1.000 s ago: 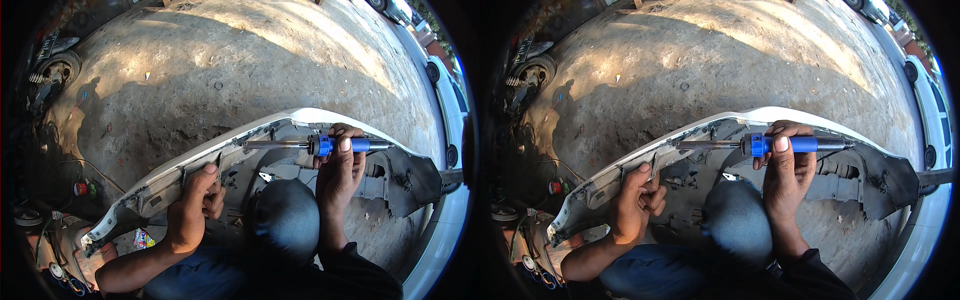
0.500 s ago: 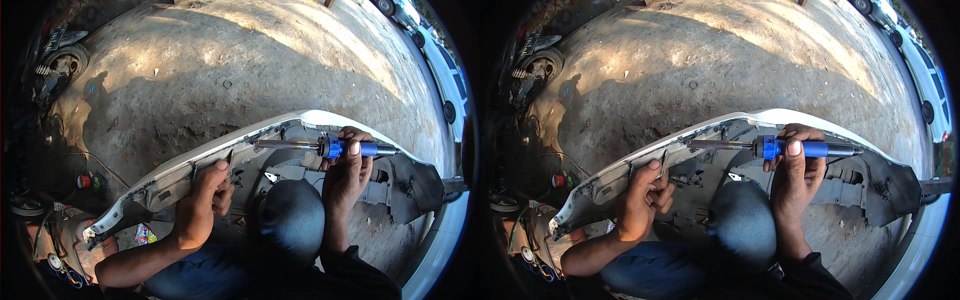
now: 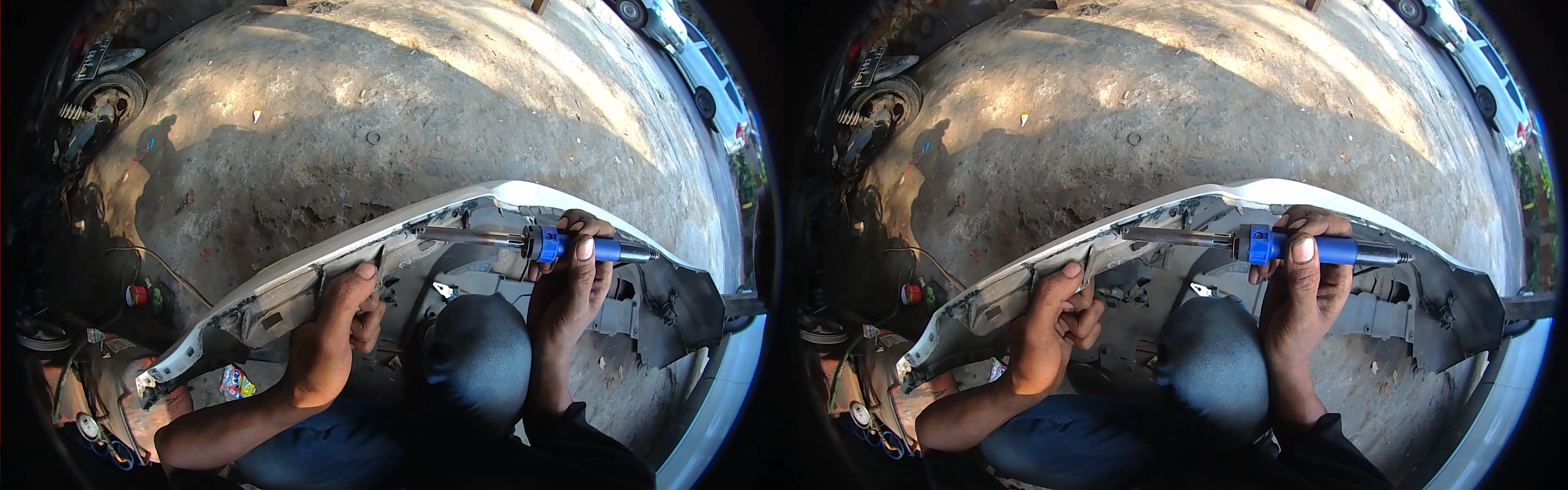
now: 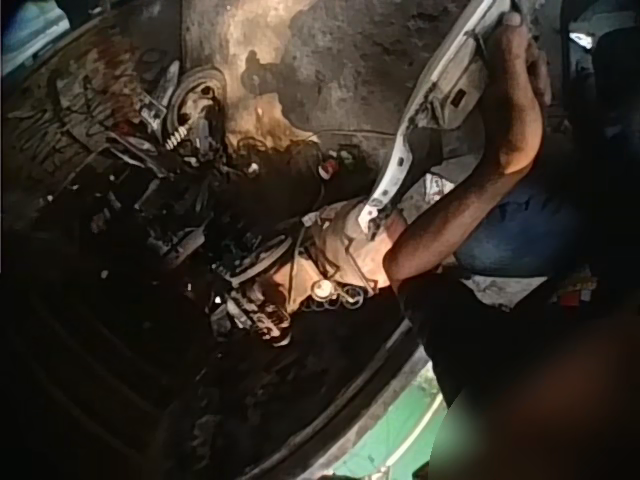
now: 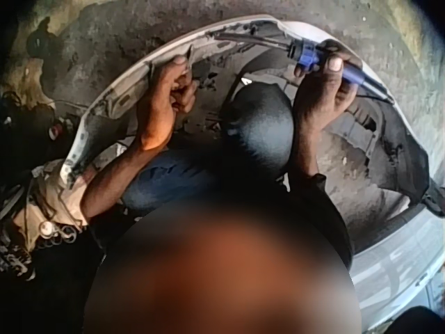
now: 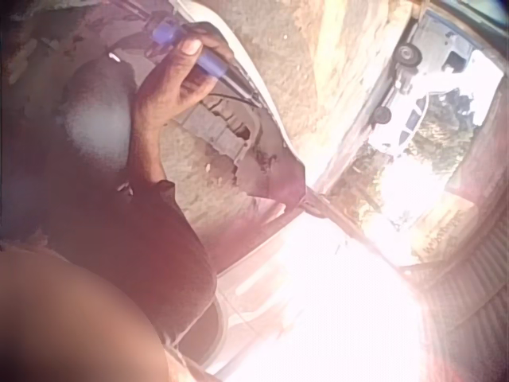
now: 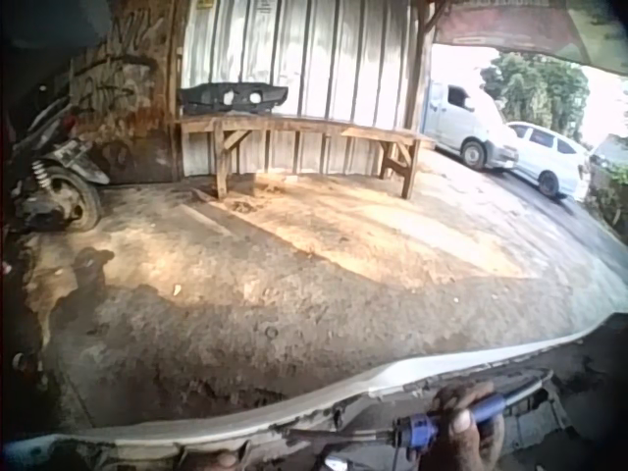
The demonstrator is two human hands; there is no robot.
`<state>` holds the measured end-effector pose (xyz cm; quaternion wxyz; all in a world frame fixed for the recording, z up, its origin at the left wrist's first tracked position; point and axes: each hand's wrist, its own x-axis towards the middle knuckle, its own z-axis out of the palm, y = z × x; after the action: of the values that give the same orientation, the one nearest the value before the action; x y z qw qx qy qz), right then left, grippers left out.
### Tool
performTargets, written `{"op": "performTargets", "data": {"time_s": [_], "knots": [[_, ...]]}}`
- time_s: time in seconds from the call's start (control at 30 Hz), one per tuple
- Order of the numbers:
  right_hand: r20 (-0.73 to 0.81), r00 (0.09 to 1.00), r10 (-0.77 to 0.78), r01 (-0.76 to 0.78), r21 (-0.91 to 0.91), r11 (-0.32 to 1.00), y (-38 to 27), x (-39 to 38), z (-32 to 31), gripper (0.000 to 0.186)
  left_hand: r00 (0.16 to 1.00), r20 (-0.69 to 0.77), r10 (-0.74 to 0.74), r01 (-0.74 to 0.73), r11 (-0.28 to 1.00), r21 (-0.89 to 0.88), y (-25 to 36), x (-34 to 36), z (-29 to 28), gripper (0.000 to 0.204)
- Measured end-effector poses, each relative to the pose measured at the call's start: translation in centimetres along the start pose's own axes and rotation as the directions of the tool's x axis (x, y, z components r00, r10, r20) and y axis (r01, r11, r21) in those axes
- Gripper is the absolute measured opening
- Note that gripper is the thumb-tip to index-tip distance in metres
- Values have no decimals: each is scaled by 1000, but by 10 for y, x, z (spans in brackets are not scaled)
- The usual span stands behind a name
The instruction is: Repairing a cracked plastic car bumper using a soldering iron and plastic filler.
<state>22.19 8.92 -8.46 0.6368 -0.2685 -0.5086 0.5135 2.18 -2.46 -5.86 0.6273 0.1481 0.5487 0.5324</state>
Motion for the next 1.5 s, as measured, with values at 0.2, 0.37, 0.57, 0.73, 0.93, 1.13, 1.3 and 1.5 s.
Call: {"op": "performTargets", "data": {"time_s": [0.2,0.37,0.57,0.73,0.93,1.13,1.3,1.5], "knots": [[-2,1000,-7,7,-8,1000,-1,-1,0,21,1000,11,5,-5,1000,-2,0,0,0,41],[1,1000,-1,1,-12,1000,1,0,1,21,1000,15,-6,6,1000,-7,-1,1,-3,40],[-15,1000,15,-15,-7,1000,1,2,2,21,1000,22,7,-7,1000,12,0,0,-2,40],[-25,999,34,-34,-8,999,2,3,1,20,1000,12,-1,2,1000,-28,1,1,1,41],[-26,999,25,-25,7,1000,2,3,2,19,999,33,6,-5,1000,-26,0,2,-2,41],[-29,999,35,-35,4,999,1,3,3,20,1000,16,-3,4,1000,-27,2,1,0,40],[-29,999,33,-33,8,999,1,4,2,20,1000,13,5,-5,1000,4,1,1,0,40],[-25,999,39,-39,17,999,2,3,1,20,1000,18,1,-1,1000,31,1,0,0,43]]}}
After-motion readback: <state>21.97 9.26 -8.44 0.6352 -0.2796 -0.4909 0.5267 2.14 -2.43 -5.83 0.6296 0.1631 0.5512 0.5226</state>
